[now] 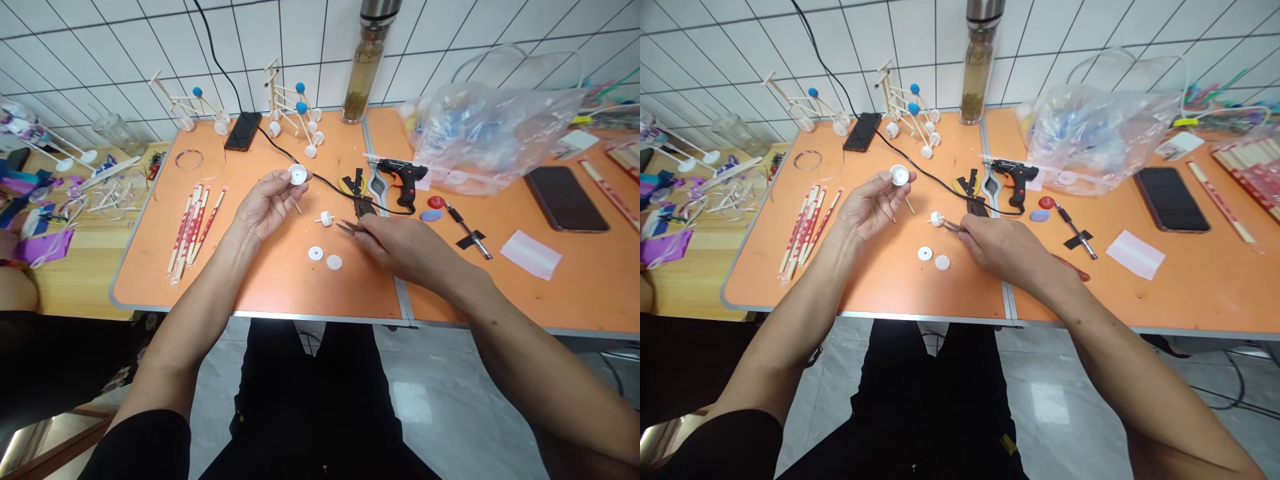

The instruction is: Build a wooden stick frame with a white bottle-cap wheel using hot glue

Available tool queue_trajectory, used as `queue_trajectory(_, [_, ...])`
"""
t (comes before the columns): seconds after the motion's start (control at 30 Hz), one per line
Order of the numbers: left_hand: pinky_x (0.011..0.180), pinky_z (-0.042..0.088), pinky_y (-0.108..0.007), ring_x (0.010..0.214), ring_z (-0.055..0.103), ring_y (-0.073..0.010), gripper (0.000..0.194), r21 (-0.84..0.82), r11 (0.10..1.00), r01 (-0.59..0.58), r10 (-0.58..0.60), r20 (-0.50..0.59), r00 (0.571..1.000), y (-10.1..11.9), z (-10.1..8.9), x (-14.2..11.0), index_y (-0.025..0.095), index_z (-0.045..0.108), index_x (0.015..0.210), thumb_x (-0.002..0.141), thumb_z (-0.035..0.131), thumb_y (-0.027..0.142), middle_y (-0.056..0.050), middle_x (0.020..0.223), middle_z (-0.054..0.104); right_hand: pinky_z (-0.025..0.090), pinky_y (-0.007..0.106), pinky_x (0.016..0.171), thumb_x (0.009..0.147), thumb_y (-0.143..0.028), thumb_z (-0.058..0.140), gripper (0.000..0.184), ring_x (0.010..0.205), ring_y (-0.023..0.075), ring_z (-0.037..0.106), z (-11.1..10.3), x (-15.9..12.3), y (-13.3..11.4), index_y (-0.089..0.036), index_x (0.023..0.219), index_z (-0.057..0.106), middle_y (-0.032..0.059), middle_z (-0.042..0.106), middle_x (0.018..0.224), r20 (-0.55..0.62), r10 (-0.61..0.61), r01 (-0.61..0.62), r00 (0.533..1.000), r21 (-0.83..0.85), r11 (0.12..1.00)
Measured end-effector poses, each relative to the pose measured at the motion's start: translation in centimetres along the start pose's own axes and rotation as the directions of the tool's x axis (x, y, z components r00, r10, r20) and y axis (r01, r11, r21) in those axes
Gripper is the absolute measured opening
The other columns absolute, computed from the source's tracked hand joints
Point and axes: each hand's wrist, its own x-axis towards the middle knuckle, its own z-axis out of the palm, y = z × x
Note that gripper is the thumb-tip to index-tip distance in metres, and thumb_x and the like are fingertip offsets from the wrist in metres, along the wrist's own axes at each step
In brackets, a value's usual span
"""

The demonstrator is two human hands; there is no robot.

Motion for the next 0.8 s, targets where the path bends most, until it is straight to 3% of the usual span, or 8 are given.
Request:
queue_trajectory(0.13, [0.103, 0.071, -0.022, 0.102, 0.089, -0.0140, 0.010, -0.010, 1.000, -0.014, 0.014, 0.039, 0.999, -0.1, 0.0, 0.0, 0.014, 0.074, 0.098, 0.107, 0.076, 0.010, -0.011, 0.112, 0.090, 0.043, 0.037, 0.071, 0.117, -0.035, 0.047, 0.020, 0.069, 0.0229, 0.068, -1.6, 1.7, -2.0, -0.027, 0.103, 0.060, 0.0035, 0.078, 0.084, -0.098, 0.015, 0.015, 0.995, 0.294, 0.956])
queue_trajectory(0.27, [0.095, 0.070, -0.018, 0.089, 0.087, -0.0104, 0.021, -0.042, 0.998, -0.049, 0.052, 0.074, 0.996, -0.3, -0.4, 0.2, 0.014, 0.074, 0.091, 0.109, 0.068, 0.006, -0.008, 0.105, 0.090, 0.041, 0.037, 0.072, 0.121, -0.043, 0.042, 0.036, 0.086, 0.0279, 0.072, -1.6, 4.3, -3.8, -0.022, 0.125, 0.071, 0.0097, 0.082, 0.100, -0.267, -0.020, 0.075, 0.963, 0.199, 0.977])
queue_trajectory(0.4, [0.097, 0.070, -0.019, 0.098, 0.088, -0.0126, 0.020, -0.057, 0.995, -0.085, 0.091, 0.123, 0.988, -0.6, -0.9, 0.6, 0.016, 0.076, 0.090, 0.106, 0.072, 0.004, -0.006, 0.103, 0.089, 0.039, 0.037, 0.073, 0.124, -0.048, 0.035, 0.052, 0.106, 0.0324, 0.075, -0.8, 5.7, -4.8, -0.022, 0.147, 0.074, 0.0141, 0.082, 0.122, -0.330, -0.002, 0.012, 0.944, 0.028, 1.000])
queue_trajectory(0.53, [0.085, 0.070, -0.019, 0.089, 0.086, -0.0125, 0.017, -0.031, 0.995, -0.098, 0.102, 0.140, 0.985, -0.9, -1.1, 0.8, 0.018, 0.076, 0.089, 0.100, 0.084, 0.009, -0.005, 0.100, 0.089, 0.033, 0.037, 0.069, 0.121, -0.048, 0.045, 0.046, 0.102, 0.0316, 0.074, -0.2, 5.7, -5.0, -0.023, 0.143, 0.076, 0.0139, 0.080, 0.125, -0.357, 0.056, -0.082, 0.932, -0.058, 0.995])
queue_trajectory(0.67, [0.082, 0.070, -0.019, 0.086, 0.085, -0.0121, 0.018, -0.009, 0.994, -0.110, 0.110, 0.128, 0.986, -1.0, -1.0, 0.8, 0.018, 0.075, 0.088, 0.097, 0.089, 0.011, -0.003, 0.095, 0.087, 0.032, 0.037, 0.068, 0.120, -0.044, 0.048, 0.037, 0.103, 0.0302, 0.073, 0.1, 5.5, -4.8, -0.021, 0.131, 0.075, 0.0124, 0.082, 0.121, -0.367, 0.051, -0.072, 0.929, -0.044, 0.996])
queue_trajectory(0.8, [0.082, 0.069, -0.019, 0.084, 0.083, -0.0110, 0.020, 0.018, 0.993, -0.118, 0.114, 0.137, 0.984, -1.0, -0.8, 0.6, 0.019, 0.073, 0.089, 0.095, 0.091, 0.012, -0.003, 0.095, 0.087, 0.032, 0.037, 0.069, 0.118, -0.039, 0.051, 0.033, 0.103, 0.0305, 0.074, 0.3, 5.6, -4.6, -0.020, 0.133, 0.074, 0.0125, 0.083, 0.119, -0.390, 0.030, -0.056, 0.920, -0.054, 0.997])
